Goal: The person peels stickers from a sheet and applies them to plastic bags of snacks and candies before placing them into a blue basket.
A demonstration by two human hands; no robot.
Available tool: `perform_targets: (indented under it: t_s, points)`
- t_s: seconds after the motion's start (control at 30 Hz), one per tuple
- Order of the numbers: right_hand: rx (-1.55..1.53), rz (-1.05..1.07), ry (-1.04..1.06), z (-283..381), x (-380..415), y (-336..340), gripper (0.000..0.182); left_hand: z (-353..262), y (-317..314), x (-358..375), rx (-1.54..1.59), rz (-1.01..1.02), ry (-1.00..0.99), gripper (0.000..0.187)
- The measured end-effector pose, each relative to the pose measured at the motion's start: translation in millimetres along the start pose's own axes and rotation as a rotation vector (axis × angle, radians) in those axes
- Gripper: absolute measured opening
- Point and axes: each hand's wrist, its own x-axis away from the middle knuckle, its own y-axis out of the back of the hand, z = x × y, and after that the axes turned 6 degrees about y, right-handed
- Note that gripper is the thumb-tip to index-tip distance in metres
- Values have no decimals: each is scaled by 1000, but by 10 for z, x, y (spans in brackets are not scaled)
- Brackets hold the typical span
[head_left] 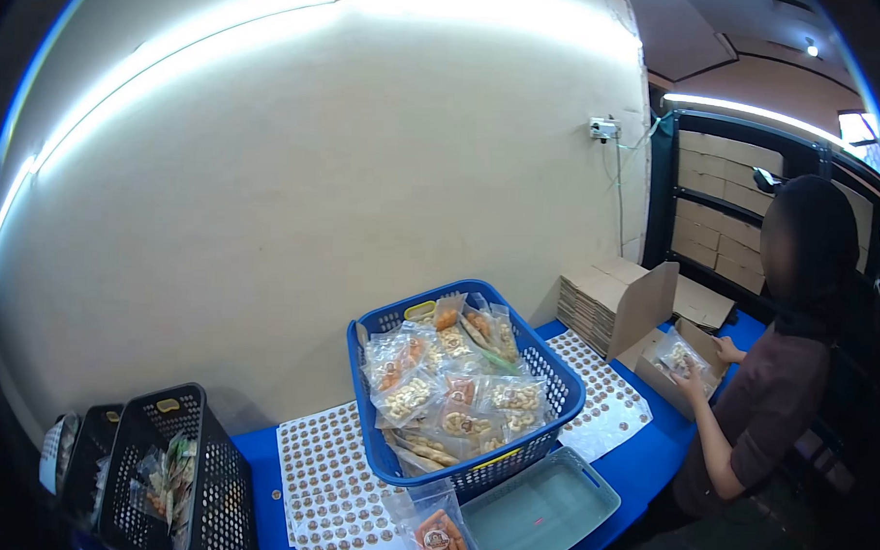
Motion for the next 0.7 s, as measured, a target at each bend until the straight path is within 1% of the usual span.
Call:
perform_targets:
  t_s: [0.03,0.13,0.23,0.33,0.43,0.47,0.5,0.57,0.63,0.67,0.7]
  points:
    - [-3,8,-12,26,-21,-15,20,20,22,-2,-44,37,28,42]
    - [-107,62,-31,-51,-98,-22,18,-179,-104,85,4,-97,22,45]
    - [-29,85,-35,-317,-164,63,20,-183,-93,109,-210,-146,-29,46]
    - [-37,67,-6,-178,-270,72,23,123,-21,53,-222,-42,-38,45]
    - [185,64,180,-4,-452,120,25,91,-46,87,60,-103,-87,43]
    - [290,-4,266,44,-550,167,21,91,-1,50,41,-103,-111,44]
    - [396,-70,353,78,-660,244,17,75,32,71,24,-156,-136,43]
    - [618,-171,617,108,-905,472,20,413,135,-41,69,-298,-127,37]
    - [624,-337,676,447,-1133,510,19,934,301,-147,19,-449,-11,32]
    - [628,-435,788,570,-1323,521,22,1066,316,-166,-121,-676,19,19]
    - [630,-534,901,653,-1535,543,24,1339,398,-167,-277,-847,-20,13]
